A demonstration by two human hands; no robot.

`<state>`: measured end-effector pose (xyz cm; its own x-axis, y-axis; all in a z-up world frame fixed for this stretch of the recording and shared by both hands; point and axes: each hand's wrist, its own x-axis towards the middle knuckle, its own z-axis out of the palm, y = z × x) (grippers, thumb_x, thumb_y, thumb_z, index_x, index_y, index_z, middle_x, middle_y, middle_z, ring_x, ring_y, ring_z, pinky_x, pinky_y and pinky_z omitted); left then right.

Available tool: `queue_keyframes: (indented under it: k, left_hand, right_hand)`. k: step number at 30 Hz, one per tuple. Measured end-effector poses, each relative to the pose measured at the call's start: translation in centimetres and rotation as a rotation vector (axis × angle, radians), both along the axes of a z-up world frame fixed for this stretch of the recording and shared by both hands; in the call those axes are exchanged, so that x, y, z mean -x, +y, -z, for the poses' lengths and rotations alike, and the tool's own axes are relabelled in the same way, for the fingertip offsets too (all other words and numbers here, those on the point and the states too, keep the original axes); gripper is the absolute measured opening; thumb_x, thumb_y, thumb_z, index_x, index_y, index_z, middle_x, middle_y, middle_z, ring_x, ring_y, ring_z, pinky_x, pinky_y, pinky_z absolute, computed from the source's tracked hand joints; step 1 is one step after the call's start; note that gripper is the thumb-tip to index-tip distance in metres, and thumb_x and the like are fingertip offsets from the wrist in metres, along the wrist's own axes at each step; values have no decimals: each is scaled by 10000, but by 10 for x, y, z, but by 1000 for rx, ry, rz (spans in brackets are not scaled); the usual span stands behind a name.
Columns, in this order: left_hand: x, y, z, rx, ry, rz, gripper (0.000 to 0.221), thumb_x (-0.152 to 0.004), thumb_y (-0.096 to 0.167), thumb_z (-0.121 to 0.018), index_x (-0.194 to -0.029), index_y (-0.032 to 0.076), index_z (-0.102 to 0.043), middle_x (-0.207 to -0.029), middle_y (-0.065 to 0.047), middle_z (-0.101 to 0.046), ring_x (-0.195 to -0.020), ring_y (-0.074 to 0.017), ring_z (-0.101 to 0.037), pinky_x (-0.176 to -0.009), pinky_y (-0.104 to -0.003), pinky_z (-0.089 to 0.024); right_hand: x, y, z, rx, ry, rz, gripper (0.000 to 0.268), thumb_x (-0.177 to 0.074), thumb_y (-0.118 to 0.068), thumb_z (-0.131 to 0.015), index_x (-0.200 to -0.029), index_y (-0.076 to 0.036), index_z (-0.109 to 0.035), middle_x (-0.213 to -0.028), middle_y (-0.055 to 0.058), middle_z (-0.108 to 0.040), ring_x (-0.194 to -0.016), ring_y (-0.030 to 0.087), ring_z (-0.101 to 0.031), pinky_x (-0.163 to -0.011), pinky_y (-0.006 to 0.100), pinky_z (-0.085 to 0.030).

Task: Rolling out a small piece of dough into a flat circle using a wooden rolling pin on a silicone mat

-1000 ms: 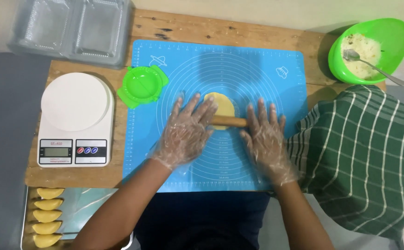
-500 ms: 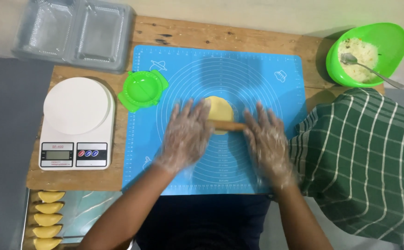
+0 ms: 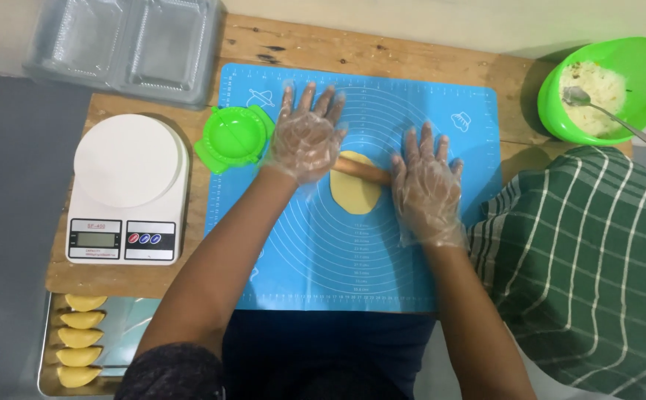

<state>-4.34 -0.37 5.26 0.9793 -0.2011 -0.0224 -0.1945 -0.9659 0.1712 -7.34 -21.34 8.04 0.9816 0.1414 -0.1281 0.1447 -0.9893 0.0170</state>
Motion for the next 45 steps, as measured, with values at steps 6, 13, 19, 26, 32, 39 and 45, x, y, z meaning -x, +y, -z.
queue_keyframes:
  k: [6,13,19,26,32,39,45]
  left_hand:
    - [52,-4,-18,-32,-79,-47,548,-1075,361,-333,-1533,95,-471,-1553,-160,-482,-1470,-395,-366,-1200,-630,-216]
    - [93,-11,-20,-93,-93,-50,579,-1070,403,-394,-1550,79,-424,-1594,-183,-408,-1469,-397,-355,-1199,-620,-241]
    - [125,-14,-12,-34,-94,-10,607,-1050,383,-442,-1559,58,-394,-1616,-178,-371,-1484,-405,-319,-1191,-627,-247]
    - [156,-18,-1,-13,-138,35,615,-1052,376,-388,-1567,43,-358,-1644,-163,-321,-1510,-377,-277,-1219,-584,-202]
    - [157,-23,-18,154,-98,23,621,-1055,390,-334,-1559,26,-357,-1643,-173,-310,-1516,-380,-240,-1226,-584,-135]
    - [90,-17,-26,71,-1,-102,654,-1059,454,-322,-1557,33,-378,-1592,-227,-384,-1484,-426,-315,-1198,-669,-125]
    - [49,-15,-20,-3,-3,-167,605,-1075,460,-333,-1549,96,-427,-1581,-183,-425,-1490,-375,-329,-1220,-624,-133]
  right_hand:
    - [27,-3,-1,35,39,-74,643,-1068,-476,-276,-1636,-174,-276,-1698,106,-237,-1540,378,-215,-1196,674,-150]
    - [43,-14,-2,43,62,-147,644,-1060,-527,-283,-1621,-214,-310,-1702,83,-235,-1542,392,-203,-1196,699,-118]
    - [59,-27,9,47,66,-170,633,-1050,-498,-343,-1630,-253,-273,-1711,71,-195,-1548,386,-171,-1194,703,-116]
    - [83,-38,8,3,58,-206,654,-1035,-486,-380,-1632,-249,-255,-1692,102,-223,-1531,412,-196,-1196,677,-158]
    - [89,-44,6,-35,70,-213,634,-1047,-494,-299,-1635,-265,-244,-1699,89,-197,-1530,410,-179,-1188,679,-148]
    - [27,-37,13,-151,21,-249,645,-1073,-548,-161,-1637,-248,-252,-1698,115,-209,-1531,444,-181,-1172,725,-153]
    - [-19,-21,14,-31,-28,-231,662,-1073,-543,-129,-1645,-240,-267,-1703,107,-225,-1531,422,-219,-1149,747,-183]
